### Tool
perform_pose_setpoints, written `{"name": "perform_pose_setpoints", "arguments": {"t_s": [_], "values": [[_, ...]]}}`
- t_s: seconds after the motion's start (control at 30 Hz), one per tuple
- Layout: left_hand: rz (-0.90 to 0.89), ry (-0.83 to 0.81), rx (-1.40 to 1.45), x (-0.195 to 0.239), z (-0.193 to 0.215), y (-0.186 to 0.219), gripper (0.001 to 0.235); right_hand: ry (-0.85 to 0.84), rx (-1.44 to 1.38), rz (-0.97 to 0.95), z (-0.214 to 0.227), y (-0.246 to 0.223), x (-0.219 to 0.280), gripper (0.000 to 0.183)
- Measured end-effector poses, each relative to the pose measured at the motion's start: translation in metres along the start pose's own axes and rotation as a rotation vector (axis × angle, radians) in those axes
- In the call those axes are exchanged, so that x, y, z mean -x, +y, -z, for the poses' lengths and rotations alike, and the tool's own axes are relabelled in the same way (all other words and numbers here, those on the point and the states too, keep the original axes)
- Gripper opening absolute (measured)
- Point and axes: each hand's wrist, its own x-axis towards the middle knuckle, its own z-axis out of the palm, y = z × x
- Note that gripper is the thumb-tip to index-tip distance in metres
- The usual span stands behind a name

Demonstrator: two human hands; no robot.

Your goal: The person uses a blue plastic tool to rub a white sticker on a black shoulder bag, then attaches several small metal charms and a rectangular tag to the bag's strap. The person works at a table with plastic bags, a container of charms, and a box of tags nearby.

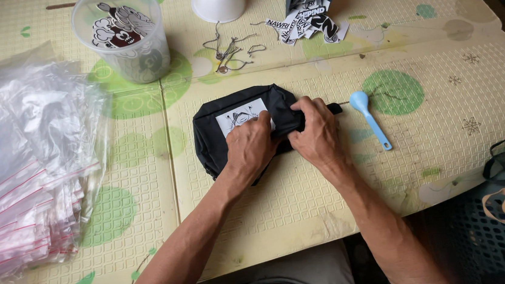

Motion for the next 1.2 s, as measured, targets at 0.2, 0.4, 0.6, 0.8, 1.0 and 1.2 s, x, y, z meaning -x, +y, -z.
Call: {"name": "perform_pose_setpoints", "arguments": {"t_s": [0.2, 0.4, 0.6, 0.8, 1.0, 1.2], "values": [[-0.143, 0.043, 0.002, 0.006, 0.007, -0.001, 0.025, 0.048, 0.227, 0.050, -0.018, -0.004, -0.006, 0.032], [-0.050, -0.181, 0.133, -0.005, 0.006, -0.015, 0.030, 0.106, 0.090, 0.042, -0.015, -0.006, -0.008, 0.031], [0.117, -0.412, 0.173, -0.014, 0.028, -0.007, 0.039, -0.058, -0.103, -0.099, -0.009, 0.026, -0.011, 0.031], [0.100, -0.313, 0.010, -0.021, 0.008, -0.003, 0.034, -0.278, -0.575, -0.272, 0.010, 0.030, -0.001, 0.053], [0.143, -0.321, 0.080, -0.023, 0.018, 0.000, 0.025, -0.182, -0.485, -0.178, -0.005, 0.039, 0.004, 0.049], [0.157, -0.282, 0.116, -0.013, 0.023, 0.003, 0.023, 0.027, -0.114, -0.216, -0.010, 0.011, -0.004, 0.037]]}}
